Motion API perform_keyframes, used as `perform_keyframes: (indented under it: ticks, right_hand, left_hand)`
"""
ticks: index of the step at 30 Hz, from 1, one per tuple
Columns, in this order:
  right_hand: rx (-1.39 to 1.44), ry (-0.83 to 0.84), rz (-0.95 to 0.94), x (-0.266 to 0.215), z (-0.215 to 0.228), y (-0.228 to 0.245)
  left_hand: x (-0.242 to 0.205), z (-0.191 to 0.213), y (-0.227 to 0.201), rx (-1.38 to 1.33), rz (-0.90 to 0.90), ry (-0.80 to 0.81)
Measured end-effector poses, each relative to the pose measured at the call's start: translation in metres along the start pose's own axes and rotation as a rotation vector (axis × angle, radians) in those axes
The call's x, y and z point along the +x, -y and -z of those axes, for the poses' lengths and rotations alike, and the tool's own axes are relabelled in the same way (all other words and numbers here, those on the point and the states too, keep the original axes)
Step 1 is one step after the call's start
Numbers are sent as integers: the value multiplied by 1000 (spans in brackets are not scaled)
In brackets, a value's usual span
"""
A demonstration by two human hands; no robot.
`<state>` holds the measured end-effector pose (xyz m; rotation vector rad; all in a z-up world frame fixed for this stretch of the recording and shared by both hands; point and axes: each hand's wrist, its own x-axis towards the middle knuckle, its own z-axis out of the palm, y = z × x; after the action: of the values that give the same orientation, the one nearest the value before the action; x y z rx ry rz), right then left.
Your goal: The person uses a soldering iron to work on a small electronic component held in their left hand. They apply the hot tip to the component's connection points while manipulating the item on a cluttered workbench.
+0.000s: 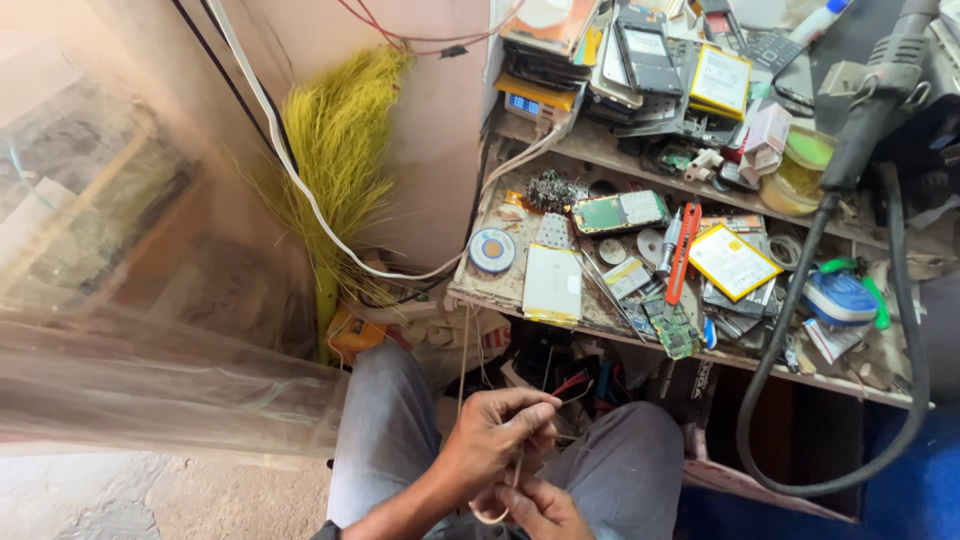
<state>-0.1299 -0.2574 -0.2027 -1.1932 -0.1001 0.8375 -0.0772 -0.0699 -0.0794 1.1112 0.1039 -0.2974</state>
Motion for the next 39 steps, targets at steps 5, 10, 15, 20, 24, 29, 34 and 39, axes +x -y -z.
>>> perform_keyframes:
  ticks: [5,10,15,20,24,29,34,39]
  right_hand:
    - [-84,-214,391,-6,0,41]
    - [-105,-271,426,-10,10,106]
    - [-262,-479,488,-1,-2,172]
    - [-982,-901,583,9,-29,230]
    - [-1477,-1037,791,19,-27,264]
    - [-1598,-971,703,38,-17,273]
    - [-1351,-1105,807,23,-13,272]
    - [-635,-1014,804,17,6,272]
  left_hand:
    - [-15,1,-4,404,-261,-225]
    - [-31,0,-16,409,-160,-233]
    - [-32,22,-36,675,-587,-260]
    - [-27,33,-65,811,-659,-275]
    - [-24,34,-87,776,-702,-253]
    - [-11,29,-100,807,-822,-213]
    - [15,19,-111,909,-785,-259]
    - [74,6,-133,1183,-766,-75]
